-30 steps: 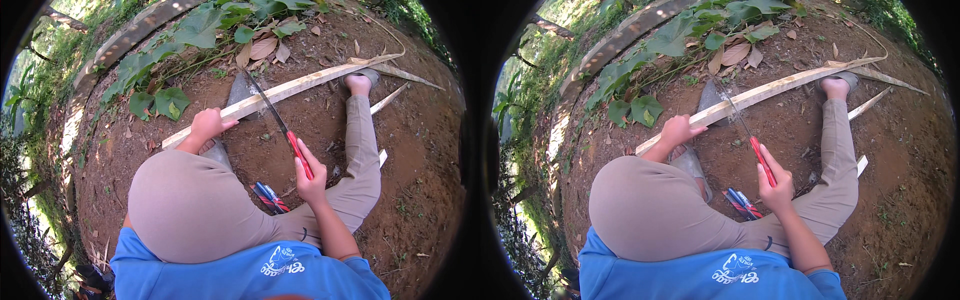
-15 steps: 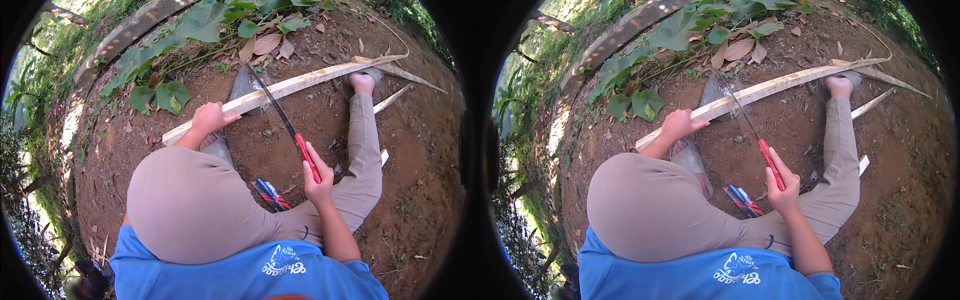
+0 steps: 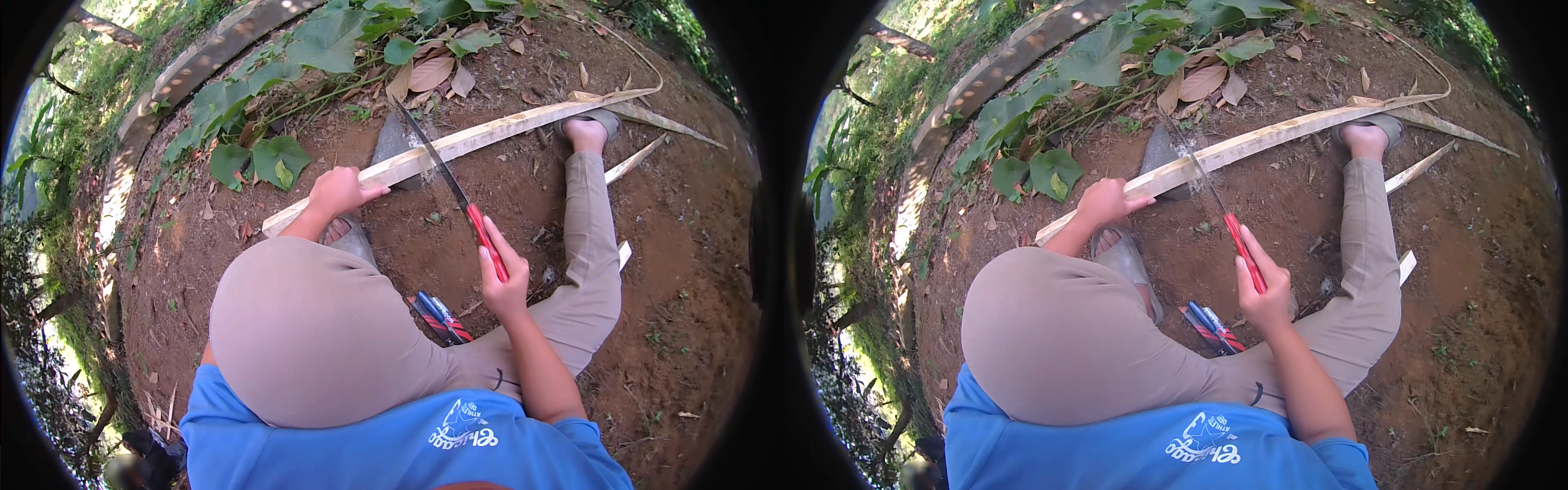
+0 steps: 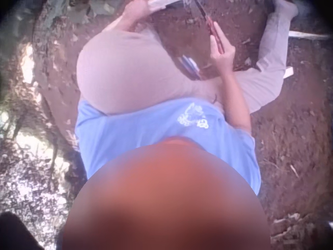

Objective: The person saws a piece of wood while holding it against a stone on the ground.

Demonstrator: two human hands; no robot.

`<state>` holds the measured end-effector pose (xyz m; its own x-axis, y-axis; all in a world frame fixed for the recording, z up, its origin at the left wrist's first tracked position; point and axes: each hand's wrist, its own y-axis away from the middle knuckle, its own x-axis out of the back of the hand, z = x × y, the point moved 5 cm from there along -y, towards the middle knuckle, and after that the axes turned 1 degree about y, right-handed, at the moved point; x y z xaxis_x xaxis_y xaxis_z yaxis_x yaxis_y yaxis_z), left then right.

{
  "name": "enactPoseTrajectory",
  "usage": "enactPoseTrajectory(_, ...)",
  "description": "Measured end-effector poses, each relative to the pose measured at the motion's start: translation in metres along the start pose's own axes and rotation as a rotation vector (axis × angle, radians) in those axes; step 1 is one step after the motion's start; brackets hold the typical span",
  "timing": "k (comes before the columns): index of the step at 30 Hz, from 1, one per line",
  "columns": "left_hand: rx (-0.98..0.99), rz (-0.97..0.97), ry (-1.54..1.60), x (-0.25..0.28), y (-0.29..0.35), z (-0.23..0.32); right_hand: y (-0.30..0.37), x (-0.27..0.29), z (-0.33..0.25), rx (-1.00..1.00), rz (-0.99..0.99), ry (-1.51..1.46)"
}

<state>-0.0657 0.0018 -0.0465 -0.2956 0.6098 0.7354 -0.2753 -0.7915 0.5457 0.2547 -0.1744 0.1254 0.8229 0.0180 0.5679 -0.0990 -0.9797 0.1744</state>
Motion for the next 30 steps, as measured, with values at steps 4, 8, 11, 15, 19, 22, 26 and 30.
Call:
enactPoseTrajectory(4, -0.019, 0.006, 0.037, -0.002, 0.0, 0.0, 0.032, 0.017, -0.013, -0.007, 0.024, 0.015)
enactPoseTrajectory(8, -0.018, 0.053, -0.043, -0.005, 0.004, 0.004, -0.038, -0.022, -0.015, 0.08, 0.061, -0.059)
enactPoseTrajectory(11, -0.005, 0.037, -0.033, -0.001, 0.005, 0.004, -0.097, -0.058, -0.005, 0.081, 0.015, -0.173)
enactPoseTrajectory(15, -0.028, 0.023, 0.023, 0.004, 0.004, 0.003, -0.086, -0.055, 0.0, 0.064, 0.03, -0.136)
enactPoseTrajectory(19, -0.004, 0.021, 0.035, -0.001, 0.004, 0.001, -0.007, -0.005, -0.014, 0.013, 0.01, -0.013)
enactPoseTrajectory(22, -0.032, 0.063, 0.009, -0.004, 0.005, 0.001, 0.026, 0.024, -0.028, -0.037, -0.012, 0.041)
enactPoseTrajectory(26, -0.014, 0.047, -0.015, -0.006, 0.002, -0.002, -0.028, 0.0, -0.033, 0.002, 0.045, -0.02)
enactPoseTrajectory(30, -0.036, 0.047, 0.0, -0.002, 0.003, 0.0, -0.101, -0.055, -0.031, 0.166, 0.092, -0.109)
